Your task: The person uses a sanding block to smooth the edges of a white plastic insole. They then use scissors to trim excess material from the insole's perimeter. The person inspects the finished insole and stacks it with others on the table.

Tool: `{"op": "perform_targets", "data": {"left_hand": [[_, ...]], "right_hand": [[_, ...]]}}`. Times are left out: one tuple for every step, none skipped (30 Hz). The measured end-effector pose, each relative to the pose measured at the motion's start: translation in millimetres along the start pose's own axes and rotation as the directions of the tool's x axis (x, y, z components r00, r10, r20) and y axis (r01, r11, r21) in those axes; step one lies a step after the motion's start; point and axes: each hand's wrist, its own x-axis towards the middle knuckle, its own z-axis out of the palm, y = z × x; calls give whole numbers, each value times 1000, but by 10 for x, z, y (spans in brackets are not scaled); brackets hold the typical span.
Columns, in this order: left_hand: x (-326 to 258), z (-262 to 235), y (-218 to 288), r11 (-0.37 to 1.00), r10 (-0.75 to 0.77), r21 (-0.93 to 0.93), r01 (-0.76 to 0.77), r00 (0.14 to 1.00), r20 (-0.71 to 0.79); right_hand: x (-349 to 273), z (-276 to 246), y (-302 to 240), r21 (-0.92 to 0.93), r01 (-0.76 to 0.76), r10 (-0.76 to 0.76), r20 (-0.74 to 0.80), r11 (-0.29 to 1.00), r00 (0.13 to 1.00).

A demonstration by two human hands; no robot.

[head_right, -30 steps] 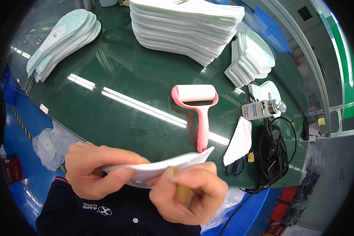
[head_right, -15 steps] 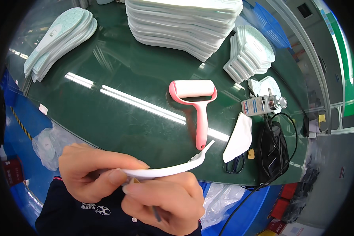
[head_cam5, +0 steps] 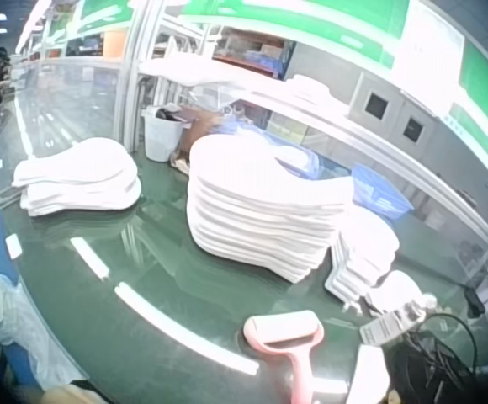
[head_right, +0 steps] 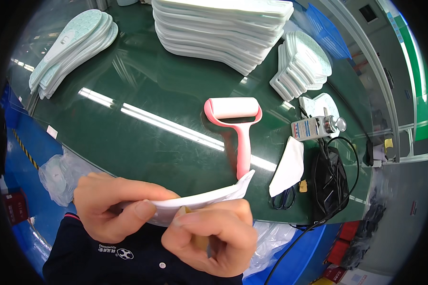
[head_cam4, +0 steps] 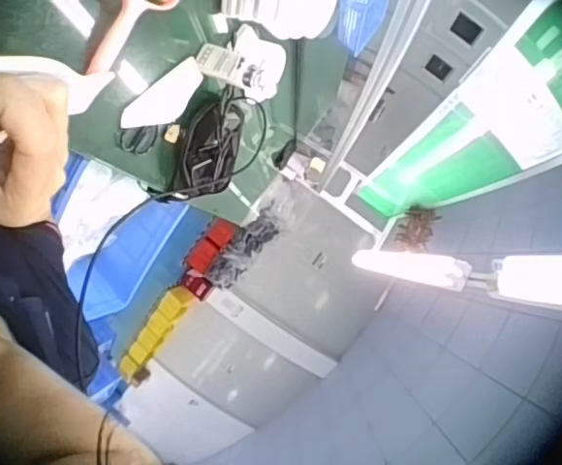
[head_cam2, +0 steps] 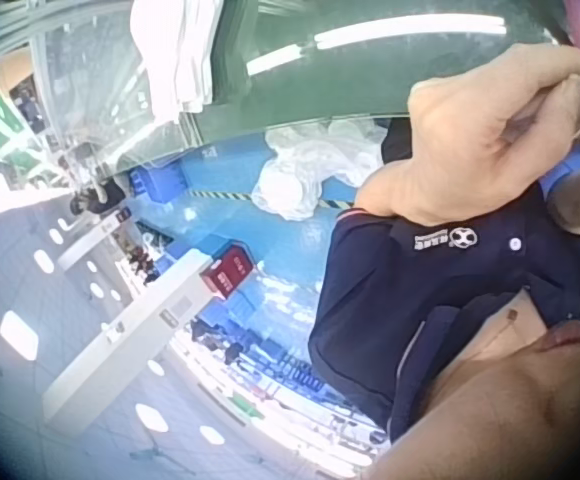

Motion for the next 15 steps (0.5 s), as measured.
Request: {"op": "perform_targets", "data": {"left_hand": [[-10, 3, -22, 1000, 6, 0, -6, 1000, -17], [13, 18, -15, 1000, 20, -18, -20, 1000, -4], [14, 5, -7, 999, 36, 0, -36, 999, 19], [20, -15, 1, 998, 51, 17, -52, 998, 42], [23, -26, 9, 997, 67, 33, -69, 996, 67], [20, -20, 4, 997, 67, 24, -69, 997, 47], [17, -6, -4, 998, 68, 14, -69, 997, 28], [15, 1, -8, 998, 69, 4, -69, 998, 9], [18, -2, -2, 998, 63, -2, -63, 998, 21], [26, -9, 7, 998, 56, -7, -56, 998, 33], [30, -12, 14, 999, 50, -12, -49, 998, 45], [29, 1, -5, 997, 72, -4, -72, 997, 27], [25, 22, -34, 995, 95, 5, -95, 995, 9], [25, 34, -52, 993, 117, 15, -117, 993, -10], [34, 32, -52, 994, 109, 21, -109, 994, 0]], "right_hand": [[4, -13, 6, 31, -2, 2, 26, 1000, 1000], [15, -52, -34, 34, -2, 1, 31, 999, 1000], [29, -47, -80, 9, -6, 6, 77, 1000, 997], [24, -28, -69, -6, -6, 6, 26, 1000, 1000], [12, 4, -44, -22, -6, 6, -25, 1000, 1000], [6, 27, -49, -33, -19, 17, -46, 999, 999], [-3, 48, -56, -43, -33, 30, -66, 999, 997], [-11, 71, -64, -53, -47, 42, -87, 997, 995], [15, -8, -22, -85, 44, -42, 29, 995, 999], [15, -4, -27, -69, 51, -49, 29, 996, 998], [17, -1, -30, -53, 59, -58, 29, 997, 998], [18, -1, -23, -39, 68, -67, 28, 997, 997], [-10, 6, -23, 40, 6, -2, -80, 999, 997], [-27, 13, -19, 125, -48, 70, -181, 991, 981], [-18, 8, -10, 106, -40, 56, -162, 994, 985]]}}
